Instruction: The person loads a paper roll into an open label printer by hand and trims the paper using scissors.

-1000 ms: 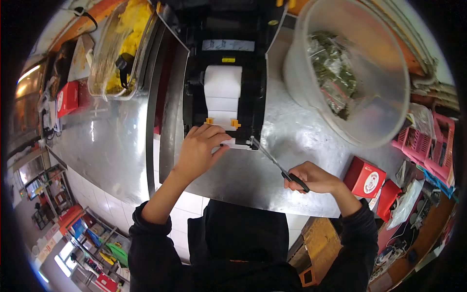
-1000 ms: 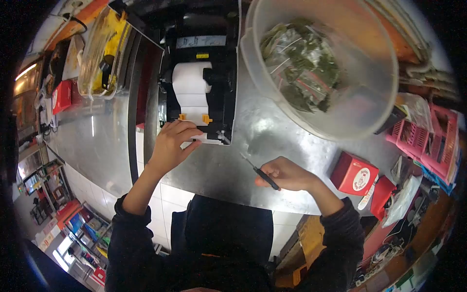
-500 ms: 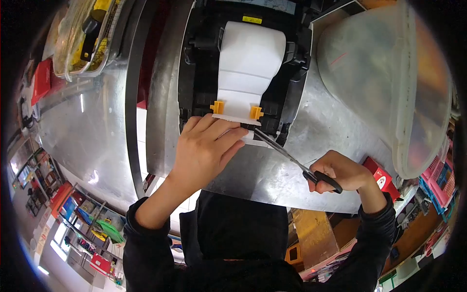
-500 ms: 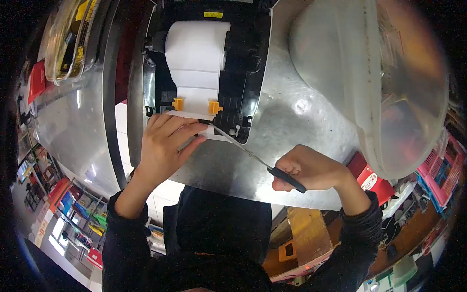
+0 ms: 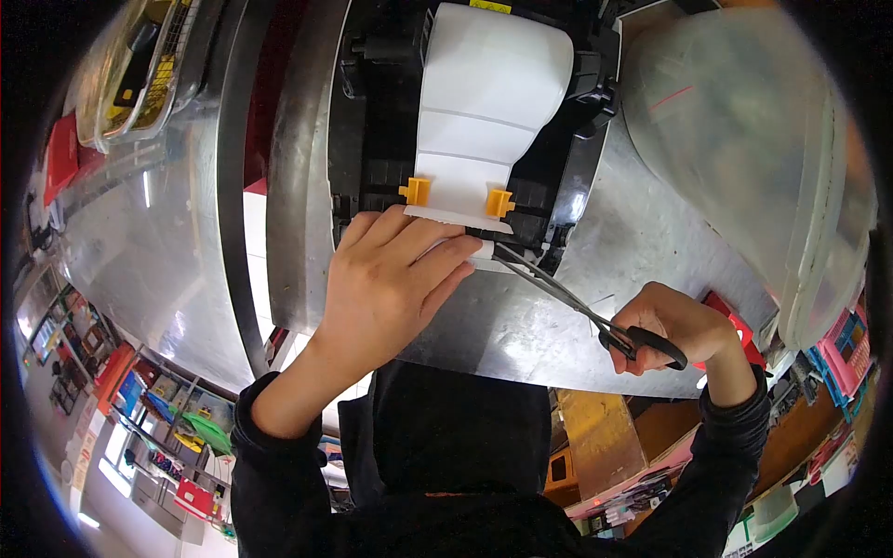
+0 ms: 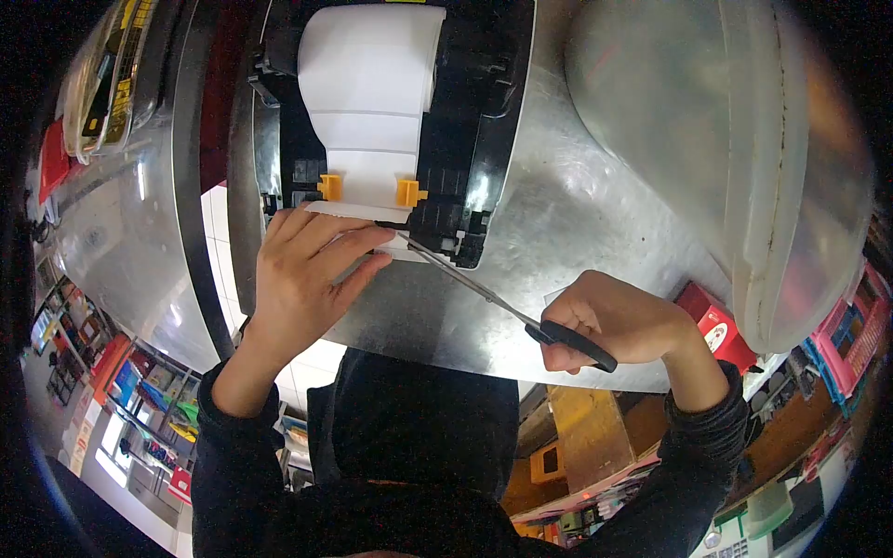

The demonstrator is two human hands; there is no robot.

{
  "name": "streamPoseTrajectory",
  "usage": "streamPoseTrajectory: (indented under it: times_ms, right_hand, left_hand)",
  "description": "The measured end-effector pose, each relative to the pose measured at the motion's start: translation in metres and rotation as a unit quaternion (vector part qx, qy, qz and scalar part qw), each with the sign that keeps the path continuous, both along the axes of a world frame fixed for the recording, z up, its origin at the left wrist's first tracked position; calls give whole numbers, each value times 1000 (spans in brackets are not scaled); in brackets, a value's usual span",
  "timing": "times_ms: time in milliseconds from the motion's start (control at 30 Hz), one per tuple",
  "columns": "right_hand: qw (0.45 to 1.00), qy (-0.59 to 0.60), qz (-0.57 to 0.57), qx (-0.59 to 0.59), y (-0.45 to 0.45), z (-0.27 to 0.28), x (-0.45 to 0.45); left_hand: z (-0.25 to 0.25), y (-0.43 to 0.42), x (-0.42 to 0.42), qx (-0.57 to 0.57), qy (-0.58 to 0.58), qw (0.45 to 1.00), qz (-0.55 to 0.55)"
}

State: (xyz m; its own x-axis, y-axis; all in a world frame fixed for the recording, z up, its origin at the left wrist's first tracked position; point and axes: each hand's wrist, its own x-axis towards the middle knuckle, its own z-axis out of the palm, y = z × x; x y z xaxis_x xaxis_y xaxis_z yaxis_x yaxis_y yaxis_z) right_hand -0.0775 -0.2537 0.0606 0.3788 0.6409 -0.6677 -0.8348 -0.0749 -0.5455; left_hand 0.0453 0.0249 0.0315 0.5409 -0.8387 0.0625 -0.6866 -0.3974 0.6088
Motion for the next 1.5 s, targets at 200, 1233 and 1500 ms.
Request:
streamPoseTrajectory:
  times_ms: [200,1233,1500]
  right_hand:
    - [998,53,-29,4,1,1,2]
    - [997,44,-60,26,3,-1,-2]
    - [998,22,-52,12,2,7,4]
  left_hand:
    - [1,-1,0,5,-3,1000,-2]
    - [-1,0,0,5,-9,1000,-5]
    - [-1,0,-1,-8,-18,1000,-6]
